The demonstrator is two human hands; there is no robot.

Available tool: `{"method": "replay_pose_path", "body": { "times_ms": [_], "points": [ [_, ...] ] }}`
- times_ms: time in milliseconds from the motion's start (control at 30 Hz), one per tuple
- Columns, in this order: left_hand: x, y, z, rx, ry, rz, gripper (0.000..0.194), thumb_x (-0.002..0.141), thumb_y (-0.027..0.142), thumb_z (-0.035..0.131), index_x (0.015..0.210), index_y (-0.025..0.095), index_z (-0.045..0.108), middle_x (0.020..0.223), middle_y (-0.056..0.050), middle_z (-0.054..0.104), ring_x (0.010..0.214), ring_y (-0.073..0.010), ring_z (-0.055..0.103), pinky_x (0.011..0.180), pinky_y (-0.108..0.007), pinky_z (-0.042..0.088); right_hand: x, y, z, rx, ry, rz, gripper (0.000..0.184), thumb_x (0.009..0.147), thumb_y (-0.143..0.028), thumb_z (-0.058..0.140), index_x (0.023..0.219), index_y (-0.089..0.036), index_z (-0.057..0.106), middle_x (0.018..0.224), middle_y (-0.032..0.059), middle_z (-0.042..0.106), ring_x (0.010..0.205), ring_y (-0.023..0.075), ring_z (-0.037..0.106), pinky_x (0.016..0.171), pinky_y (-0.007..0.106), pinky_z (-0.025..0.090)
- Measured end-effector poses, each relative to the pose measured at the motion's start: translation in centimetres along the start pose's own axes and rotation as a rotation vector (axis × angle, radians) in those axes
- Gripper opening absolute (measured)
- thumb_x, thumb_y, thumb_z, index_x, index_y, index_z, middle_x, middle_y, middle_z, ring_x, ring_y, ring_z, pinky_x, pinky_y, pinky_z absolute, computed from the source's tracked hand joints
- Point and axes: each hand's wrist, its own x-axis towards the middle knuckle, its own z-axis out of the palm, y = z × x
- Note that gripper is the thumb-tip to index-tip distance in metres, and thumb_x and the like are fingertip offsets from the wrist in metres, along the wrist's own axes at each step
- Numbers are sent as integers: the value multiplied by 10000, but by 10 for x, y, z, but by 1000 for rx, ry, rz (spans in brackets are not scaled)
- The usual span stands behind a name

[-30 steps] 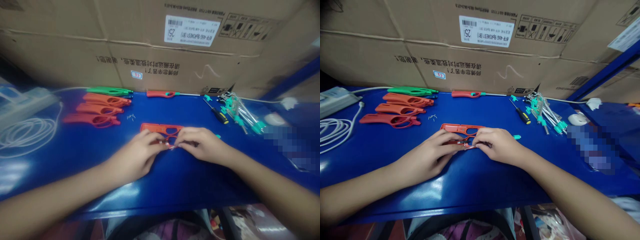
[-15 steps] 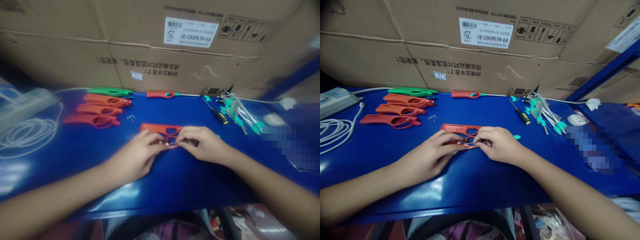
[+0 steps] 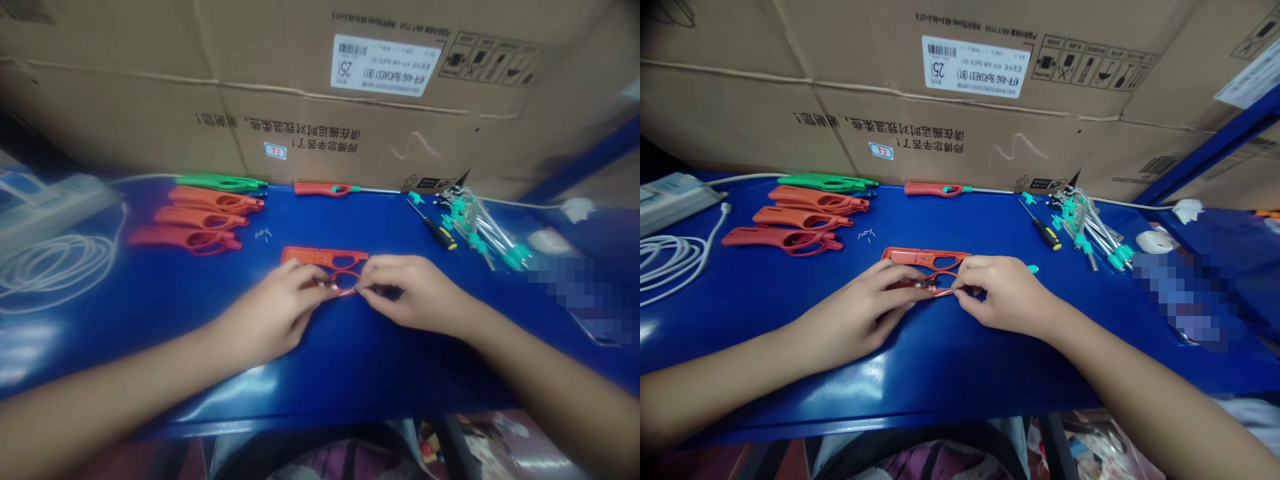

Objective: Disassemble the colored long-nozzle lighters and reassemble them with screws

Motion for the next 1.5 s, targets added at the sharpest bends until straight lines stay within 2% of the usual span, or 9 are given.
{"method": "replay_pose_path", "body": {
  "times_ms": [167, 600, 967, 1267, 1500],
  "points": [
    [0, 1, 1, -7, -6, -11, 380, 987, 107, 457, 1274, 221, 678, 1228, -108, 635, 1137, -253, 557, 1002, -457, 500, 1, 1, 1, -2, 0, 19, 119, 869, -144, 611, 860, -187, 722, 863, 20, 704, 740, 138, 633, 667, 254, 446],
    [3, 1, 0, -48, -17, -13, 358, 985, 107, 454, 1267, 225, 639, 1219, -100, 620, 1112, -246, 548, 989, -451, 494, 0, 1, -3, 54, -41, 10, 172, 885, -145, 608, 925, -202, 765, 949, 41, 736, 853, 167, 681, 771, 276, 502],
    [2, 1, 0, -38, -4, -6, 329, 990, 122, 474, 1258, 219, 638, 1219, -92, 652, 1146, -239, 575, 1016, -440, 492, 0, 2, -3, 90, -42, 6, 175, 894, -155, 610, 918, -205, 775, 965, 41, 745, 838, 160, 687, 776, 273, 508],
    [2, 2, -2, 1, 26, 33, 309, 998, 133, 483, 1246, 199, 655, 1205, -89, 690, 1127, -243, 600, 978, -431, 527, 1, 2, -4, 134, -39, 12, 174, 896, -154, 609, 903, -201, 777, 950, 42, 749, 830, 155, 685, 771, 272, 507],
    [2, 2, -4, 21, 38, 48, 276, 1001, 150, 505, 1222, 186, 665, 1146, -79, 728, 1076, -234, 634, 925, -398, 560, 0, 2, -1, 61, -43, -1, 191, 897, -165, 606, 951, -213, 783, 969, 41, 734, 831, 157, 680, 748, 274, 497]
  ]
}}
